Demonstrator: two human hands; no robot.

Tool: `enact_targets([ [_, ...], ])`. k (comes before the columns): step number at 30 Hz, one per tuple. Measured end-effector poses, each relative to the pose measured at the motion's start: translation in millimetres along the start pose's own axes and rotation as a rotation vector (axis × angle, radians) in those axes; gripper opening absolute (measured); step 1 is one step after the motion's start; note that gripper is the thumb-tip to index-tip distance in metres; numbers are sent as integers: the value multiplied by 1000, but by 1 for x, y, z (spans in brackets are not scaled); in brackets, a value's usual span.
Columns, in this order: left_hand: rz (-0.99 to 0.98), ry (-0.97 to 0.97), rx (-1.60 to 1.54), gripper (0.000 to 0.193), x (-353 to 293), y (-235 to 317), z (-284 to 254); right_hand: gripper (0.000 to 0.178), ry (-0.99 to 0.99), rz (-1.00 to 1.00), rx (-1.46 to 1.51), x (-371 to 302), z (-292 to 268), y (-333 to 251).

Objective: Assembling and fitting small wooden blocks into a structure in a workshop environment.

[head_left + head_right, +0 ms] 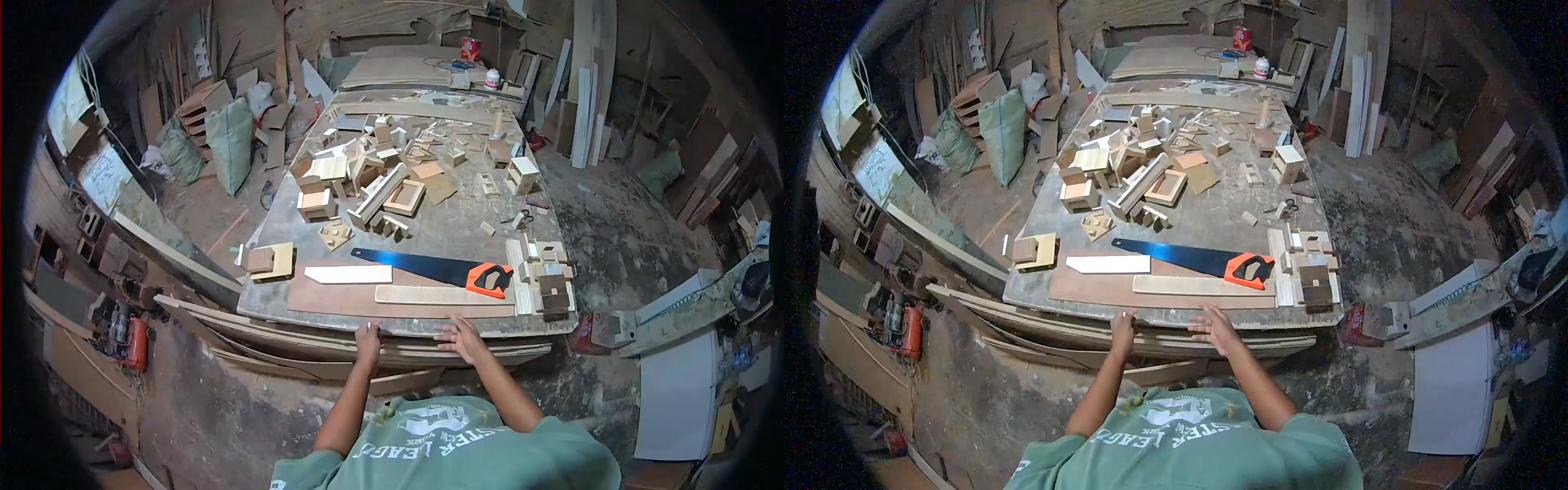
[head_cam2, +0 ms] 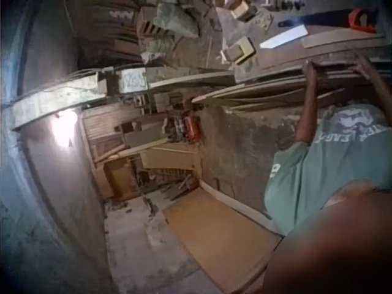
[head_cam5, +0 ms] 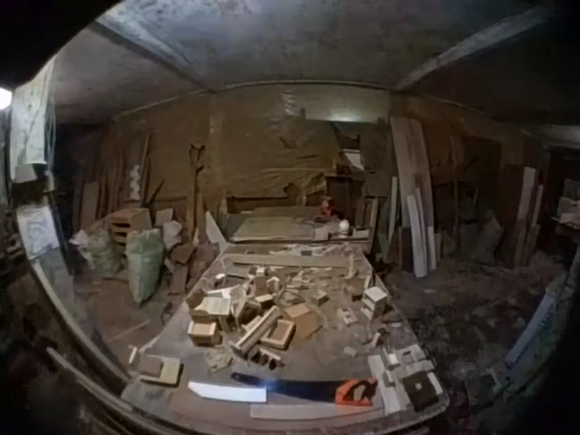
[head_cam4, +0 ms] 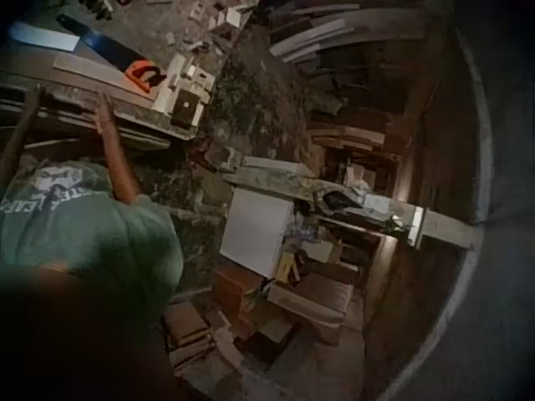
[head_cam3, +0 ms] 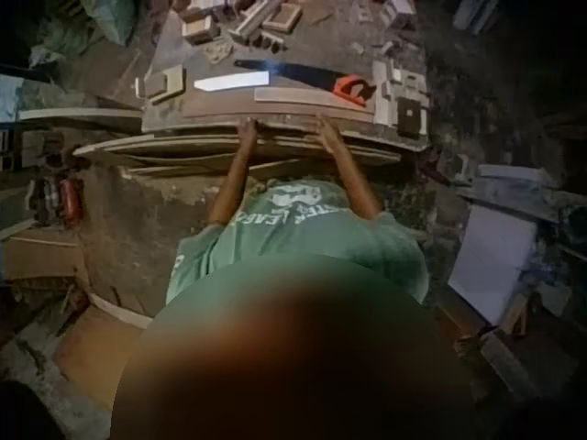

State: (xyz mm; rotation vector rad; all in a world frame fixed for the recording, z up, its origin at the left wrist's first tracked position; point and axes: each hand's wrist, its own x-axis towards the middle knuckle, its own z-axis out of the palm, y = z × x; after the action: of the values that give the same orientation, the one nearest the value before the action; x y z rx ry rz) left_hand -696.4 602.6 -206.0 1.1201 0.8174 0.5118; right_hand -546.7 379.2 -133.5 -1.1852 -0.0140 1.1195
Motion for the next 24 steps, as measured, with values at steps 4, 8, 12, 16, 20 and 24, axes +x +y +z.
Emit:
enact_targets([
  [4, 438, 5, 410, 19, 38, 27, 10, 48, 34, -52, -111, 22, 12, -26],
  [8, 625, 69, 782, 15, 71, 47, 4, 39, 112, -27, -294, 72, 38, -47],
  [12, 617, 4, 852, 14, 82, 38, -32, 29, 177, -132, -579, 152, 73, -61],
  [16, 748, -118, 846, 13, 101, 18, 15, 25, 526, -717, -1223, 239, 6, -84],
  [20, 769, 63, 954, 11, 92, 19, -14, 28, 514, -755, -1304, 274, 72, -93],
  [24, 729, 44, 997, 12, 94, 20, -14, 29, 606, -688, -1389, 289, 97, -106],
])
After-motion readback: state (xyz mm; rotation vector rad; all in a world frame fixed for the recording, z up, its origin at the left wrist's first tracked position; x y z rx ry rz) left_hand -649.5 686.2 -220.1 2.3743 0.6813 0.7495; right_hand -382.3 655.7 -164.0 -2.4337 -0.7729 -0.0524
